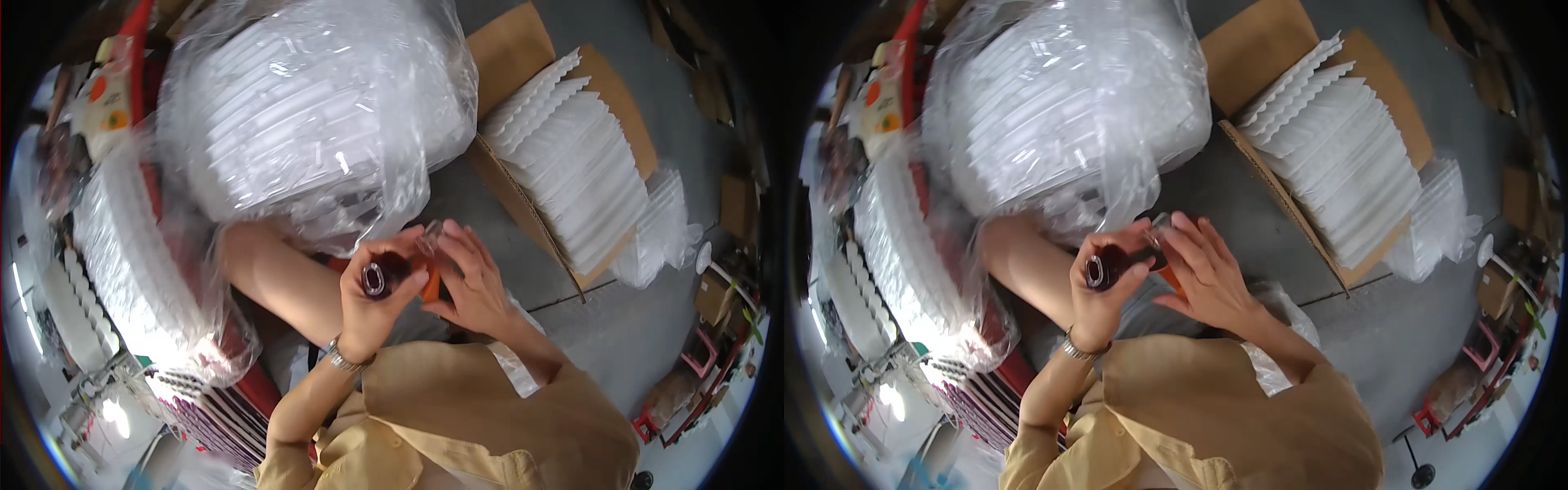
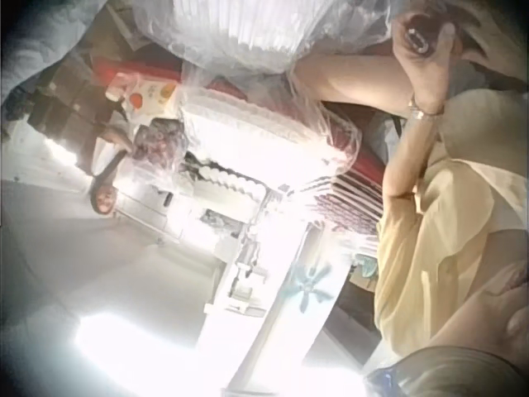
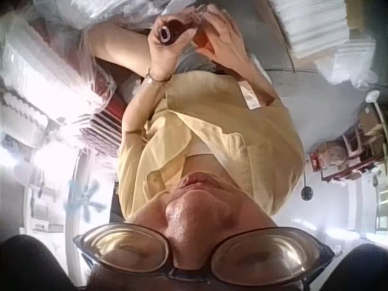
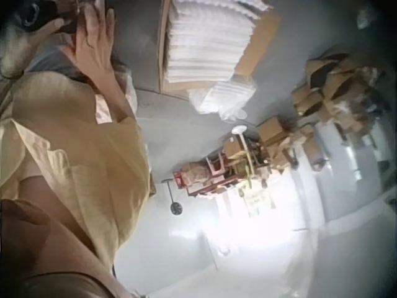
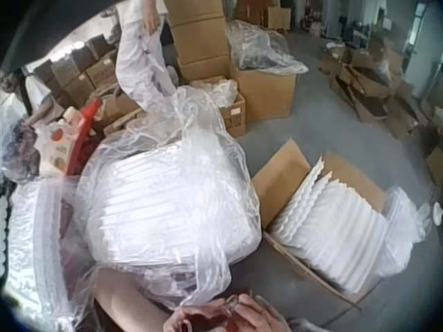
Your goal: The person places small maroon cosmetic bottles into a white foam tray, arranging them in neat rows. They handle the bottles one by one, picking them up and positioning them into the designated slots of the tray. The person also handles clear plastic packaging materials, placing them on the table and adjusting the tray's position.
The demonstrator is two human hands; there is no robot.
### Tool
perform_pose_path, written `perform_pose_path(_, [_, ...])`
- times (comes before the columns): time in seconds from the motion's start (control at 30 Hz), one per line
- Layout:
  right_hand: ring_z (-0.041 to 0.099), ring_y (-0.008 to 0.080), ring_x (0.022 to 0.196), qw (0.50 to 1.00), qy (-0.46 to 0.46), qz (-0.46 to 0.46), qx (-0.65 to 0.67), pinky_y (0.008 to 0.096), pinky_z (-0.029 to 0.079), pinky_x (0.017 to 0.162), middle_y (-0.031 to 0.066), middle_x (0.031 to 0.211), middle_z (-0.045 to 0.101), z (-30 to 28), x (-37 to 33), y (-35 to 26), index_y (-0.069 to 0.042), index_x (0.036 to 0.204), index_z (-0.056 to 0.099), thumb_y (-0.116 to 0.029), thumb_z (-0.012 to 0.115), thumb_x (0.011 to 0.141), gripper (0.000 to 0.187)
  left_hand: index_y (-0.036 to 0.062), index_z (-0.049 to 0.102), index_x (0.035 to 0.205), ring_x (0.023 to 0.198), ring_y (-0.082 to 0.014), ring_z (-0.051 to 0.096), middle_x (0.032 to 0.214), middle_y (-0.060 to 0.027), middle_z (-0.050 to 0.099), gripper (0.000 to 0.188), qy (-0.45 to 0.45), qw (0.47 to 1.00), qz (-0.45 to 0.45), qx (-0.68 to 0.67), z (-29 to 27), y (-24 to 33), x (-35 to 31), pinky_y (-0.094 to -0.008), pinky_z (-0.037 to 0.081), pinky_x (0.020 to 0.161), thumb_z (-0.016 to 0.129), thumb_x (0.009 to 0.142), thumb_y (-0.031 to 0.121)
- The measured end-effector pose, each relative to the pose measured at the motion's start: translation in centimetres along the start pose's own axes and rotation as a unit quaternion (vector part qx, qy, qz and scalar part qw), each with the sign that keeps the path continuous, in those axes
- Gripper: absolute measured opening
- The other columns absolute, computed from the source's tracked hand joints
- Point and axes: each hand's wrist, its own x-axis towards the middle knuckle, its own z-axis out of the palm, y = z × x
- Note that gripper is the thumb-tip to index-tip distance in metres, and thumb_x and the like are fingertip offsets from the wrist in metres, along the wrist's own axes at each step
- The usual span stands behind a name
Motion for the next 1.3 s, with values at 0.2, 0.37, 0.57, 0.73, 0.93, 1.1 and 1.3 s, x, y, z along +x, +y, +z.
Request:
perform_pose_path(0.2, [0.035,0.0268,0.132,0.989,0.006,-0.139,-0.051,0.0461,0.035,0.105,0.0071,0.135,0.04,-2.0,3.8,-3.7,0.006,0.11,0.06,-0.028,0.073,0.071,0.054,0.003,0.051,0.097,0.08,-0.0135,0.063,0.089,-0.0064,0.062,0.024,0.092,0.99,0.028,-0.107,-1.3,2.1,-0.8,-0.0258,0.054,0.07,0.064,0.08,-0.007])
perform_pose_path(0.37, [0.038,0.0299,0.13,0.984,0.005,-0.147,-0.098,0.0477,0.034,0.104,0.0085,0.134,0.044,-3.5,6.0,-7.3,0.007,0.112,0.059,-0.028,0.068,0.077,0.05,0.0027,0.053,0.097,0.085,-0.0153,0.063,0.092,-0.0062,0.061,0.023,0.035,0.975,0.077,-0.207,-2.6,3.7,-2.9,-0.0288,0.054,0.075,0.064,0.08,-0.007])
perform_pose_path(0.57, [0.043,0.0334,0.126,0.972,0.054,-0.216,-0.078,0.0477,0.037,0.1,0.0128,0.133,0.047,-1.7,9.0,-10.2,0.006,0.114,0.059,-0.025,0.06,0.085,0.042,0.0038,0.051,0.103,0.098,-0.0174,0.061,0.1,-0.0057,0.058,0.022,-0.015,0.967,0.092,-0.235,-6.7,6.9,-5.1,-0.0358,0.055,0.084,0.06,0.085,-0.004])
perform_pose_path(0.73, [0.054,0.0316,0.115,0.939,0.07,-0.333,-0.04,0.0437,0.043,0.09,0.0116,0.118,0.06,-1.1,13.9,-14.6,0.003,0.099,0.066,-0.019,0.06,0.084,0.027,0.0029,0.054,0.101,0.086,-0.0118,0.061,0.095,-0.003,0.059,0.023,0.005,0.966,0.17,-0.194,-10.7,10.0,-6.9,-0.0288,0.056,0.078,0.065,0.082,-0.002])
perform_pose_path(0.93, [0.062,0.0283,0.102,0.912,0.052,-0.406,0.032,0.0403,0.048,0.082,0.0112,0.105,0.066,0.5,18.8,-17.9,-0.001,0.08,0.067,-0.011,0.062,0.08,0.012,0.0031,0.055,0.097,0.078,-0.0083,0.06,0.088,-0.0009,0.058,0.022,0.092,0.957,0.21,-0.177,-14.1,11.4,-7.3,-0.0246,0.056,0.066,0.069,0.08,0.0])
perform_pose_path(1.1, [0.064,0.0292,0.098,0.899,0.056,-0.429,0.07,0.0391,0.05,0.078,0.0124,0.104,0.067,2.6,20.0,-19.4,-0.001,0.076,0.066,-0.009,0.061,0.079,0.01,0.0024,0.059,0.088,0.07,-0.0051,0.056,0.076,0.002,0.059,0.014,0.175,0.941,0.226,-0.183,-15.4,11.8,-7.7,-0.02,0.048,0.058,0.07,0.08,0.005])
perform_pose_path(1.3, [0.064,0.0307,0.096,0.905,0.045,-0.399,0.137,0.0387,0.05,0.078,0.0137,0.101,0.067,3.6,19.8,-19.6,-0.001,0.077,0.066,-0.007,0.06,0.079,0.009,0.0008,0.061,0.089,0.076,-0.0064,0.06,0.08,-0.0015,0.063,0.015,0.26,0.928,0.251,-0.093,-15.5,11.1,-7.4,-0.0202,0.048,0.064,0.068,0.076,0.002])
